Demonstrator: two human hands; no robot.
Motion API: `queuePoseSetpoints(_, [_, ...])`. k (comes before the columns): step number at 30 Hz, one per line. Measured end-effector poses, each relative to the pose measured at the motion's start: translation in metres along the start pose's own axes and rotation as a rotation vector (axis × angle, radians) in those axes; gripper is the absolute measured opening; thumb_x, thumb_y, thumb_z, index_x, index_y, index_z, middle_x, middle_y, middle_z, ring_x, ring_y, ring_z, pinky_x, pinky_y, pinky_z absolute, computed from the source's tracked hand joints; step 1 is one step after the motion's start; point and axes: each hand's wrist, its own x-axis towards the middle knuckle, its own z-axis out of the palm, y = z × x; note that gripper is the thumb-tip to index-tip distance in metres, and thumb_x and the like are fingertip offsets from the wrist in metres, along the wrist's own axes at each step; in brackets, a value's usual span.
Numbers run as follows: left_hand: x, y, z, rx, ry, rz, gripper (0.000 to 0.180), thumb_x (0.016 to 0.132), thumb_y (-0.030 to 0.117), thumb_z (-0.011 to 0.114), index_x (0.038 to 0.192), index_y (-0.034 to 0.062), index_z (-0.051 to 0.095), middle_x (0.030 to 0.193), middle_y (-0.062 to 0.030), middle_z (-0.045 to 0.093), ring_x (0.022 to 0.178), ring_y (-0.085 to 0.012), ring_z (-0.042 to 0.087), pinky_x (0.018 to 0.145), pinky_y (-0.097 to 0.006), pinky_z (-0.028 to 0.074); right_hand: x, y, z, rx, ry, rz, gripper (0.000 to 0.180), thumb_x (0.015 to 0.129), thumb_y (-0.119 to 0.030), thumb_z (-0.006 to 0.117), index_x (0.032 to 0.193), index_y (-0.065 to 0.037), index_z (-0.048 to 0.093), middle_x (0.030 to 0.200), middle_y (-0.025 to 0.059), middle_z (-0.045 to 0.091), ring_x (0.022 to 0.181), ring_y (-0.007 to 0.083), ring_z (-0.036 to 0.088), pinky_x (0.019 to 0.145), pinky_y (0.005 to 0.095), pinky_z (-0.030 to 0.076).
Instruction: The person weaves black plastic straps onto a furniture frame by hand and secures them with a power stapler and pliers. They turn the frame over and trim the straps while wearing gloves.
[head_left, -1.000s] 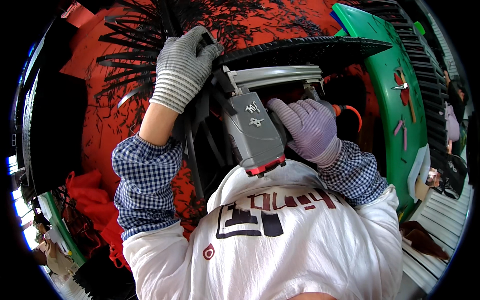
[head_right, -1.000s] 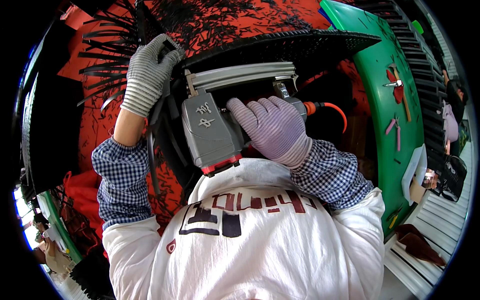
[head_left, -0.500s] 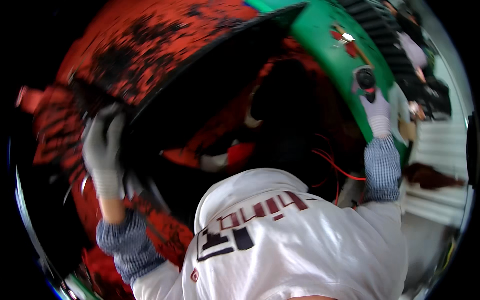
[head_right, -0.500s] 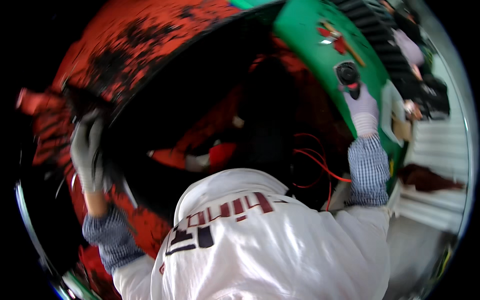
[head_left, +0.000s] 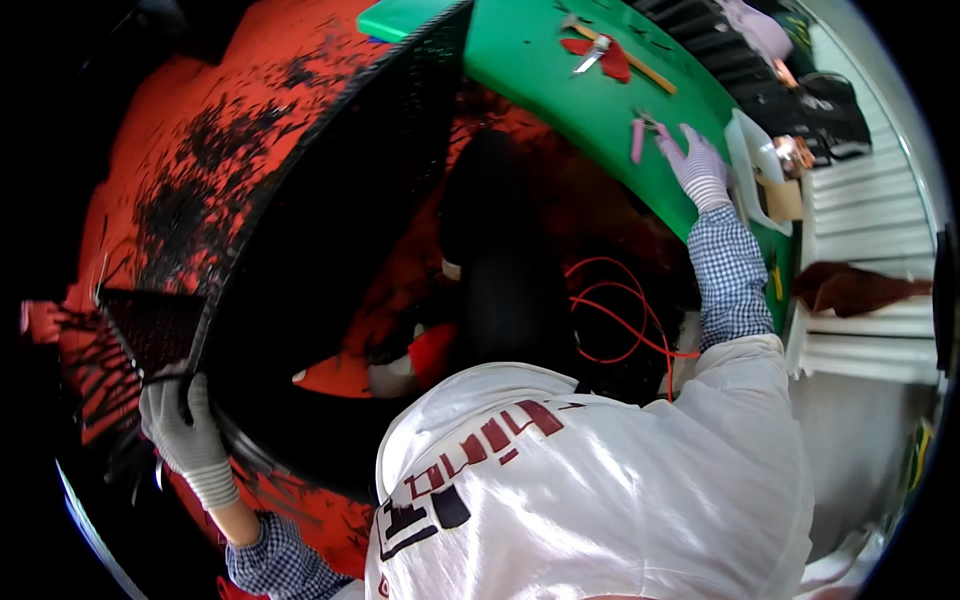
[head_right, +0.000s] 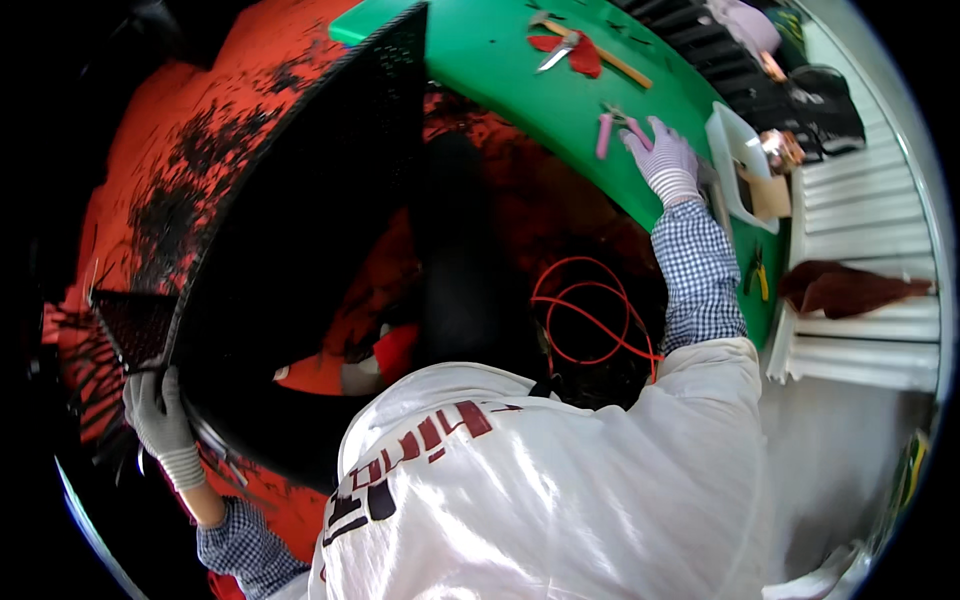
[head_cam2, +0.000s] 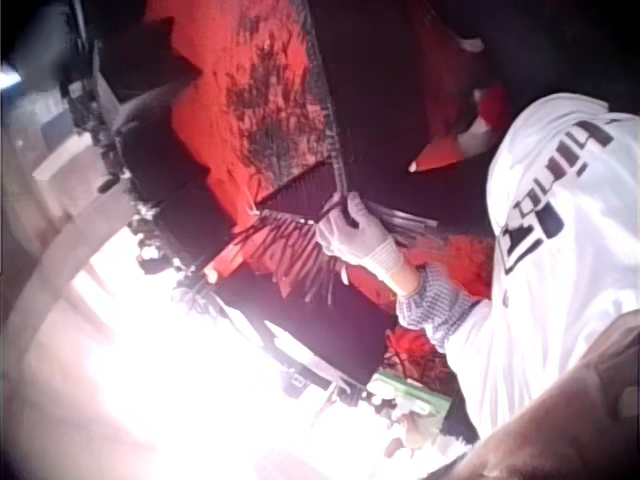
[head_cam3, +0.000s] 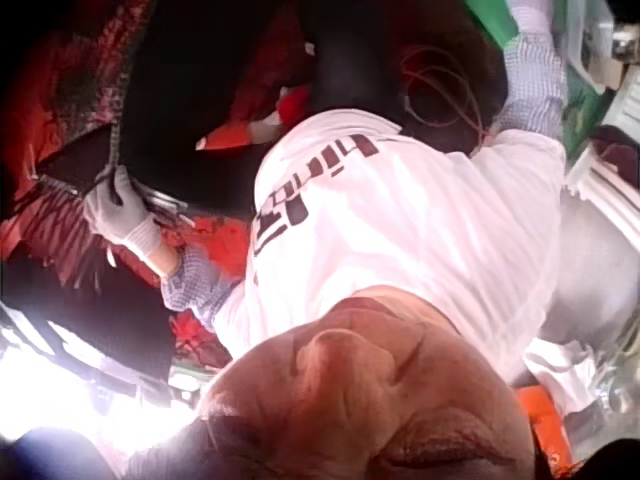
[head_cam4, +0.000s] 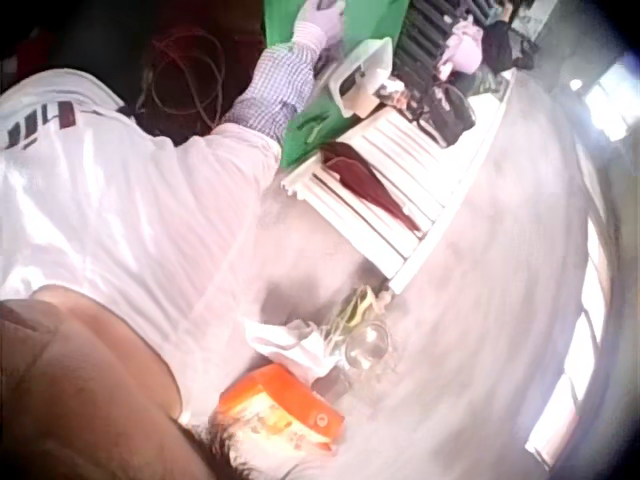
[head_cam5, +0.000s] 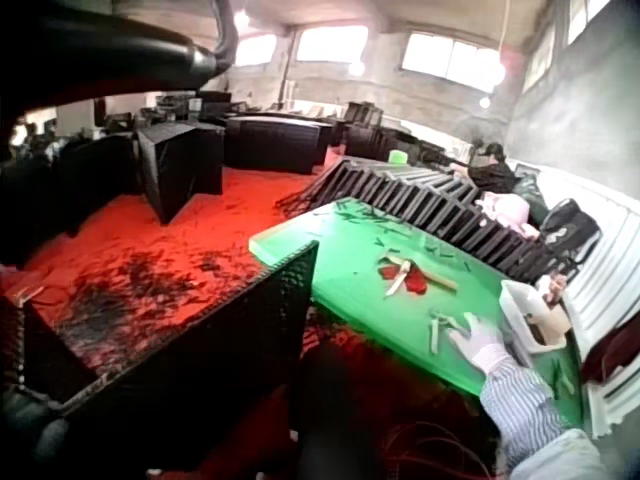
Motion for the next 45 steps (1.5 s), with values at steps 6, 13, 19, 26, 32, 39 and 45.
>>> queuePoseSetpoints(6, [0.014,0.026,-0.009,-0.241,0.064,0.057,0.019,0.078,0.017,0.072,0.089,0.0016,0.068,0.087,-0.0135,0.062,0.084,-0.0325,0.058,0.077,-0.041,0.044,0.047,-0.007,0.053,0.445,-0.346,0.054,0.062,0.090,-0.043,0.067,0.140,-0.010,0.053,0.104,0.0125,0.071,0.070,0.0164,0.070,0.063,0.0315,0.054])
queuePoseSetpoints(13, [-0.005,0.028,0.000,-0.227,0.060,-0.090,0.039,0.074,0.031,0.080,0.102,0.0051,0.070,0.106,-0.0095,0.068,0.117,-0.0303,0.056,0.103,-0.045,0.034,0.042,-0.124,-0.002,1.011,-0.136,-0.463,0.054,0.091,-0.008,0.062,0.142,0.000,0.048,0.130,0.0159,0.062,0.102,0.0221,0.067,0.084,0.0326,0.055])
queuePoseSetpoints(19, [-0.007,0.024,0.000,-0.262,0.077,-0.105,0.042,0.074,0.031,0.081,0.106,0.0052,0.070,0.107,-0.0093,0.068,0.119,-0.0300,0.055,0.106,-0.047,0.033,-0.109,-0.332,-0.153,0.801,0.202,-1.455,0.056,0.084,0.001,0.067,0.137,-0.004,0.054,0.127,0.0145,0.060,0.114,0.0289,0.061,0.098,0.0361,0.049])
queuePoseSetpoints(26, [-0.009,0.026,0.001,-0.329,0.098,-0.095,0.043,0.071,0.028,0.083,0.105,0.0045,0.070,0.112,-0.0115,0.067,0.121,-0.0313,0.055,0.106,-0.045,0.033,-0.153,-0.420,-0.165,0.567,0.267,-1.831,0.059,0.085,-0.038,0.071,0.138,-0.016,0.057,0.113,0.0110,0.059,0.107,0.0321,0.057,0.097,0.0465,0.046])
queuePoseSetpoints(32, [-0.012,0.025,0.004,-0.332,0.123,-0.110,0.042,0.071,0.028,0.083,0.104,0.0059,0.070,0.111,-0.0101,0.068,0.121,-0.0303,0.055,0.106,-0.045,0.034,-0.159,-0.426,-0.169,0.449,0.448,-1.856,0.054,0.087,-0.035,0.067,0.139,-0.020,0.057,0.112,0.0090,0.060,0.106,0.0300,0.058,0.095,0.0446,0.047])
queuePoseSetpoints(39, [-0.010,0.026,0.003,-0.344,0.111,-0.103,0.042,0.071,0.028,0.083,0.105,0.0069,0.071,0.109,-0.0087,0.069,0.122,-0.0302,0.055,0.107,-0.045,0.033,-0.155,-0.425,-0.160,0.527,0.469,-1.892,0.045,0.091,-0.032,0.061,0.133,-0.018,0.062,0.100,0.0066,0.063,0.092,0.0259,0.064,0.084,0.0388,0.054])
queuePoseSetpoints(45, [-0.011,0.025,0.001,-0.331,0.087,-0.091,0.037,0.076,0.025,0.078,0.108,0.0077,0.072,0.108,-0.0075,0.070,0.123,-0.0300,0.055,0.107,-0.045,0.033,-0.146,-0.402,-0.167,0.852,0.138,-1.652,0.049,0.083,-0.018,0.078,0.129,-0.010,0.064,0.105,0.0072,0.066,0.091,0.0212,0.065,0.080,0.0330,0.053])
